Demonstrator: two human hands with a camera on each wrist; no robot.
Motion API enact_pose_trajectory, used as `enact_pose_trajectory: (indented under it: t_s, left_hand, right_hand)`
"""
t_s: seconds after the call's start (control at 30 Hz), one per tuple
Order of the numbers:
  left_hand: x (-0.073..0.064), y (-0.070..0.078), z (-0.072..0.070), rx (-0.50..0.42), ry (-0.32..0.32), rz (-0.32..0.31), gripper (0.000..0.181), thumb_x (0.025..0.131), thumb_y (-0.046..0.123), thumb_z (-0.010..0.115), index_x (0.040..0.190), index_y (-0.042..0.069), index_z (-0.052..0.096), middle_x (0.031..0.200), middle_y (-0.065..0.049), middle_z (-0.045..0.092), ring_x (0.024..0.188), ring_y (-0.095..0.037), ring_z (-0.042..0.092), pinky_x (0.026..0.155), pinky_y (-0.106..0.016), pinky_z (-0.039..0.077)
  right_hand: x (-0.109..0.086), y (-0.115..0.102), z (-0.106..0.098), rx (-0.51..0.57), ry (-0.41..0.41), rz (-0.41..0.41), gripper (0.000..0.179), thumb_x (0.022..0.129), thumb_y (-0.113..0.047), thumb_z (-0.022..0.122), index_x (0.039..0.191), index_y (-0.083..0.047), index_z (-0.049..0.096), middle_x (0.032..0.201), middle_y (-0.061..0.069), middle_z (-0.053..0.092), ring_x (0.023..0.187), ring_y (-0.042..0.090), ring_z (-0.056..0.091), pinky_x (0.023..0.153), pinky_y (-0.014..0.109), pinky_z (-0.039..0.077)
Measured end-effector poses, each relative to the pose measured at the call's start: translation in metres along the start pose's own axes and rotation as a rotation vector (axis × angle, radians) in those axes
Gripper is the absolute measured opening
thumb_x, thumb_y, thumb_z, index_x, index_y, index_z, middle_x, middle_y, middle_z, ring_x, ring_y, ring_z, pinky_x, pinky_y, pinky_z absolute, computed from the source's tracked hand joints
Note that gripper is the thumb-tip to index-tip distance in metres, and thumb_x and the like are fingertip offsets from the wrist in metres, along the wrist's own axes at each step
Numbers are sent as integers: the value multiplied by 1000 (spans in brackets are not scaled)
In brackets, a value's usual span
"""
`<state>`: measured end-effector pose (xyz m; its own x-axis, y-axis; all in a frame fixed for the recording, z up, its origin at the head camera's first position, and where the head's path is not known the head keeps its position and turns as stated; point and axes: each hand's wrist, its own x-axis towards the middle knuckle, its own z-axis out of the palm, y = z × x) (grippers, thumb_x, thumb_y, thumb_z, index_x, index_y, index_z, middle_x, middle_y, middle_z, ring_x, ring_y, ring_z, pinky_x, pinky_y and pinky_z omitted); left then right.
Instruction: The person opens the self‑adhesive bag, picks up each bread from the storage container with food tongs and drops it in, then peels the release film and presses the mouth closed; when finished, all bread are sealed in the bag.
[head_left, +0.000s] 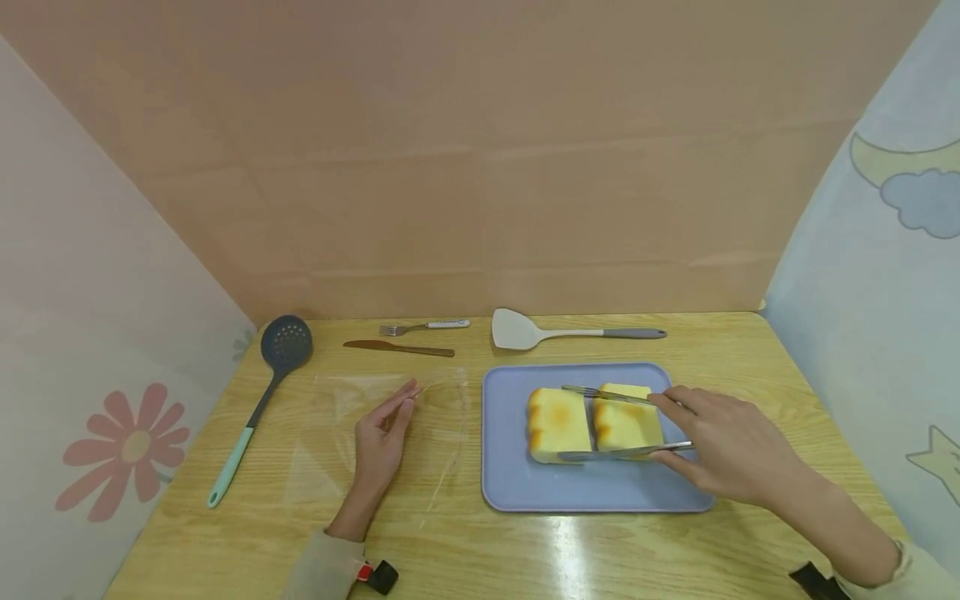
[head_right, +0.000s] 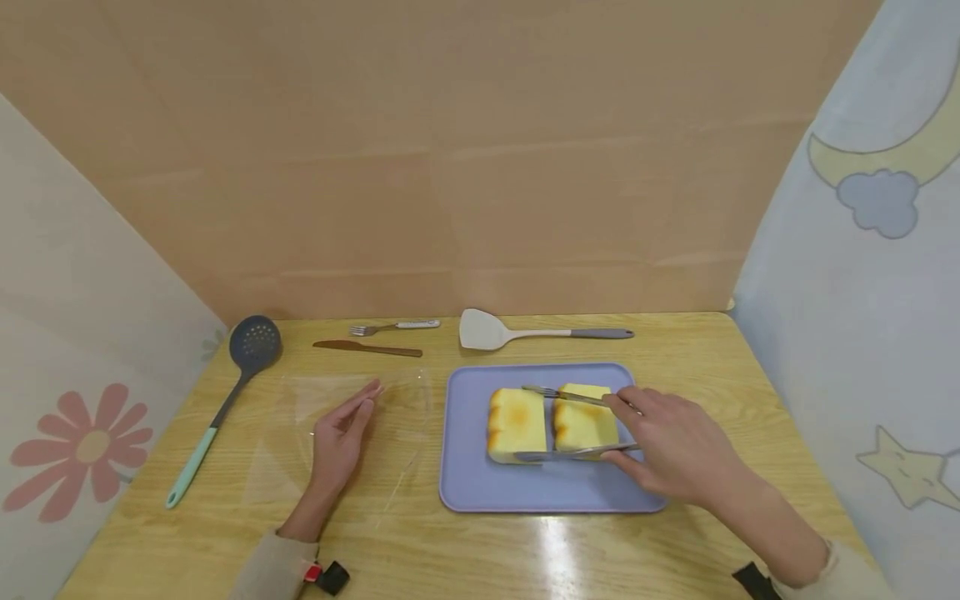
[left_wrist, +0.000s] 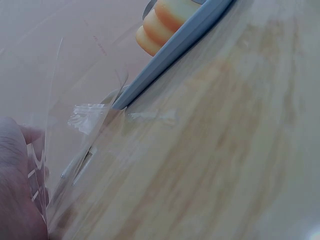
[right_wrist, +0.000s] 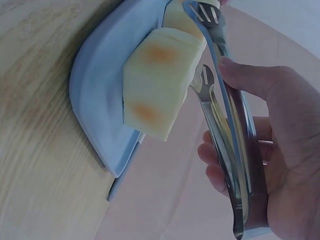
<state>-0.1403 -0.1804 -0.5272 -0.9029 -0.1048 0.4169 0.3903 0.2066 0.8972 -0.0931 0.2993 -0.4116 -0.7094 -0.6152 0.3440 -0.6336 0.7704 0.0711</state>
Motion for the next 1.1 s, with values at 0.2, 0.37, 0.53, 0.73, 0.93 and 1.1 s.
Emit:
enact_pose_trajectory:
  t_s: [0.2, 0.37, 0.53, 0.73, 0.93, 1.1]
  left_hand:
    - [0, 0, 0, -3, 6, 9, 21, 109, -2, 68, 125, -7, 80, 140, -23, 74, 135, -26, 69, 111, -17, 52]
    - [-1, 1, 0, 3, 9, 1, 21, 109, -3, 67, 124, -7, 80, 139, -25, 73, 136, -28, 69, 111, -16, 51]
    - [0, 1, -1, 10, 5, -7, 20, 109, -2, 68, 124, -7, 80, 140, -25, 72, 136, -34, 69, 111, -17, 51]
    - [0, 1, -1, 15, 4, 3, 20, 109, -2, 67, 124, -8, 80, 140, -25, 72, 135, -38, 68, 110, -15, 51]
    - [0, 0, -1, 4, 8, 3, 21, 109, -2, 68, 124, -9, 79, 140, -23, 73, 136, -26, 69, 111, -16, 51]
    - [0, 0, 0, -1, 6, -7, 22, 109, 0, 69, 126, -8, 79, 141, -20, 73, 135, -14, 69, 112, -17, 51]
  right_hand:
    - [-4, -3, 2, 1, 53, -6, 74, 103, -73, 64, 128, -5, 78, 115, 15, 78, 85, 31, 78, 60, 44, 64]
    - [-5, -5, 2, 11, 72, 0, 73, 104, -74, 63, 128, -6, 78, 116, 12, 78, 83, 28, 77, 57, 40, 61]
    - [-4, -8, 4, 20, 105, 7, 78, 108, -77, 49, 130, -8, 78, 117, 10, 78, 80, 25, 76, 56, 37, 60]
    - [4, -16, 9, 22, 175, 7, 85, 111, -77, 36, 129, -6, 78, 116, 11, 79, 85, 28, 78, 59, 43, 63]
    - [14, -33, 17, 27, 266, 10, 85, 112, -76, 37, 127, -4, 79, 114, 10, 78, 82, 27, 76, 55, 41, 60]
    - [24, -50, 29, 48, 316, 36, 80, 112, -73, 41, 129, -4, 78, 113, 10, 77, 82, 28, 76, 55, 41, 62]
